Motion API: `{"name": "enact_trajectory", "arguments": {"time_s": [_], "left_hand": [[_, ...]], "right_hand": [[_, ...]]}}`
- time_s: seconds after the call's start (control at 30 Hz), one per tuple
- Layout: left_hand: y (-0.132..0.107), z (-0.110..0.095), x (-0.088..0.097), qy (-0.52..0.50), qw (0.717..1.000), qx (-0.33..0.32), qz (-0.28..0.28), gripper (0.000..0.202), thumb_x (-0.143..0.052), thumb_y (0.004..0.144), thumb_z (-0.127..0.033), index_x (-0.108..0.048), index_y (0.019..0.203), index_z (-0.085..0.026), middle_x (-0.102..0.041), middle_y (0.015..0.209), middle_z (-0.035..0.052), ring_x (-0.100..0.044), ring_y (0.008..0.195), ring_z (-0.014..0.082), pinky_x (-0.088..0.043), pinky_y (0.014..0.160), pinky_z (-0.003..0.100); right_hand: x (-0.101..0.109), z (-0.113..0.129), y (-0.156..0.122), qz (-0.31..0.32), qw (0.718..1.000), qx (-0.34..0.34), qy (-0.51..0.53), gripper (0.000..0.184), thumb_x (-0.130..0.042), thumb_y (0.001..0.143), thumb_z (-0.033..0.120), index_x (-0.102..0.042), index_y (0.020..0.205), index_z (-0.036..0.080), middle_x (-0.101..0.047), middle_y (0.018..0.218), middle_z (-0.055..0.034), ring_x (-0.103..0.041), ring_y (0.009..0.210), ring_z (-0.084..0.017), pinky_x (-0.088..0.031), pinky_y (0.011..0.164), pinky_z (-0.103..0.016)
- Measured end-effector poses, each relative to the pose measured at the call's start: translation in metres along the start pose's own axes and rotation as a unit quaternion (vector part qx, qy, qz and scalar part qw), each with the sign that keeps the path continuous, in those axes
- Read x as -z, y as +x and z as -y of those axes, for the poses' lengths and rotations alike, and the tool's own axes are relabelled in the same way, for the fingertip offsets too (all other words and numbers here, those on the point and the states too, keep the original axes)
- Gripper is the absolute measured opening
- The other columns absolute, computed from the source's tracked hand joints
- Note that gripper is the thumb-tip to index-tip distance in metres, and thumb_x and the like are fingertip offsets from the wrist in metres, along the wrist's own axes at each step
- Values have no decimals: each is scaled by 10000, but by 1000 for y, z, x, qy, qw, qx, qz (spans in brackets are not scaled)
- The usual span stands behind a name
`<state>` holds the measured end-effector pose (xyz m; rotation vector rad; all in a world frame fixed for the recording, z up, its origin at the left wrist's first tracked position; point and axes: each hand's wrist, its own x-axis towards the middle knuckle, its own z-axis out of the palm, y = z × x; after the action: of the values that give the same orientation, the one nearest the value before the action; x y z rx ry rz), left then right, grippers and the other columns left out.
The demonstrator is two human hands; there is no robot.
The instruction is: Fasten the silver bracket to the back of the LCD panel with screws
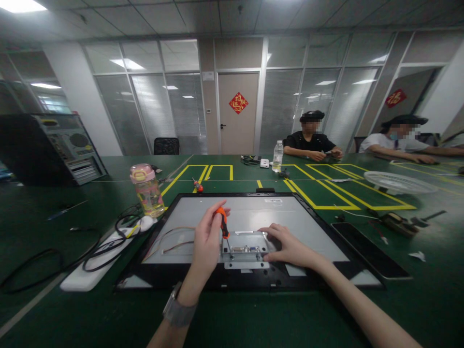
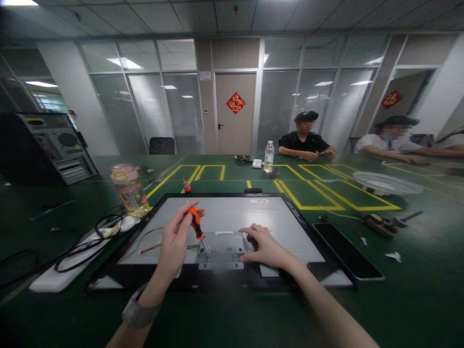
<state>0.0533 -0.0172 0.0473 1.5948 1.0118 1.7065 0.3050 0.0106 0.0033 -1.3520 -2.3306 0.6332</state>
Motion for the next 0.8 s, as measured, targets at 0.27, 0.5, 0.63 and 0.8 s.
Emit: {"name": "enact_trajectory", "arguments": {"time_s": [0.27,0.5,0.63,0.8], "left_hand": [[1,-2,0,56,996,-66,-14,232,-542,906,-271,-673,1090,-218,-603,926,29,-589,860,155,-471,800,269],[1,-7,0,56,996,-64,-1,268,-493,925,-269,-670,1119,-215,-614,960,43,-591,878,160,-475,783,270],[1,-5,0,62,996,-66,-2,232,-568,889,-282,-683,1079,-220,-611,960,39,-591,862,165,-479,811,287],[0,-5,1,57,996,-69,-6,246,-512,921,-285,-689,1071,-202,-635,979,62,-600,930,188,-480,832,300]], "right_hand": [[4,8,-2,8,1000,-24,7,668,-762,697,456,-554,1298,253,-550,1124,-74,-504,1072,-294,-385,966,-418],[3,7,-1,7,1000,-24,4,667,-766,692,431,-550,1298,252,-543,1114,-69,-499,1065,-280,-373,977,-409],[2,5,-1,4,1000,-17,3,669,-763,689,461,-553,1293,265,-547,1100,-60,-508,1046,-276,-377,967,-404],[2,6,-1,4,1000,-24,2,678,-775,676,464,-556,1291,277,-548,1116,-59,-492,1082,-289,-364,988,-408]]}}
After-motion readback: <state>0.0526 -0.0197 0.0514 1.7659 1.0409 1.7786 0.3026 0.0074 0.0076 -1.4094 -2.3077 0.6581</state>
